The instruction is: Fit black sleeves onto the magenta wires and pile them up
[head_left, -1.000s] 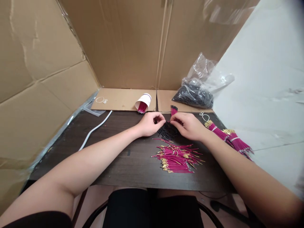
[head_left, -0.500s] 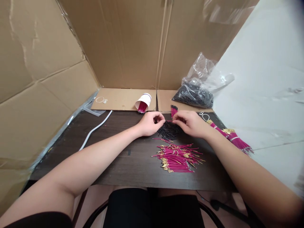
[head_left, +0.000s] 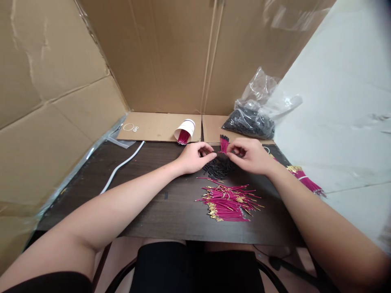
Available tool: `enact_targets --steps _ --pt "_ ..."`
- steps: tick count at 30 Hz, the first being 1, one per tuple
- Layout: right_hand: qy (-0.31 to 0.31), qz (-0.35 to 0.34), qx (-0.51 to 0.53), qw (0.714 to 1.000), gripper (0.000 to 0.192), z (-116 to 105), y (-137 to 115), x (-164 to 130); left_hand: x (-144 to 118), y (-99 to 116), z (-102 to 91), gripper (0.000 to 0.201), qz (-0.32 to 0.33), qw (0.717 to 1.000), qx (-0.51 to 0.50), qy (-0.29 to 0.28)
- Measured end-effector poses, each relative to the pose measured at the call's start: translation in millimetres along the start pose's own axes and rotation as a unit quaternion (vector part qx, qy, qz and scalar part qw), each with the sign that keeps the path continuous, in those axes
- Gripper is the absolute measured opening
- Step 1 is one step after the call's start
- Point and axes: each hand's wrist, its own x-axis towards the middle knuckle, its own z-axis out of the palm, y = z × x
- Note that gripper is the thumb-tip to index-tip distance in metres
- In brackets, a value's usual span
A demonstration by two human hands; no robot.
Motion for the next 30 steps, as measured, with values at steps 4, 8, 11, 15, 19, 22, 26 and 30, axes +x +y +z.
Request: enact_targets --steps 4,8,11,15,19,22,26,30 --pt "0.039 0.117 0.022 0.992 0.018 2 9 0 2 -4 0.9 0.032 -0.005 0.999 -0.01 0.034" --pt "0.076 0.234 -0.041 0.968 0.027 4 20 3 3 -8 2.1 0.023 -0.013 0.999 -0.004 0.039" --pt "0.073 0.279 -0.107 0.952 0.028 7 26 5 3 -10 2.4 0.021 -0.01 0.999 0.01 0.036" --pt "0.056 0.305 -0.155 0.938 0.022 13 27 7 3 -11 2.7 0.02 -0.004 0.999 0.017 0.036" --pt "0.027 0.31 -0.17 0.935 0.023 18 21 9 3 -12 3.2 0.019 0.001 0.999 0.024 0.034" --pt "0.011 0.303 -0.177 0.936 0.025 21 17 11 3 -12 3.1 0.019 0.009 0.999 0.035 0.03" --pt "0.004 0.301 -0.17 0.938 0.021 22 15 11 3 -11 2.8 0.018 0.014 0.999 0.043 0.028" --pt "0.001 0.299 -0.151 0.942 0.017 22 16 10 3 -11 2.6 0.018 0.014 0.998 0.048 0.027"
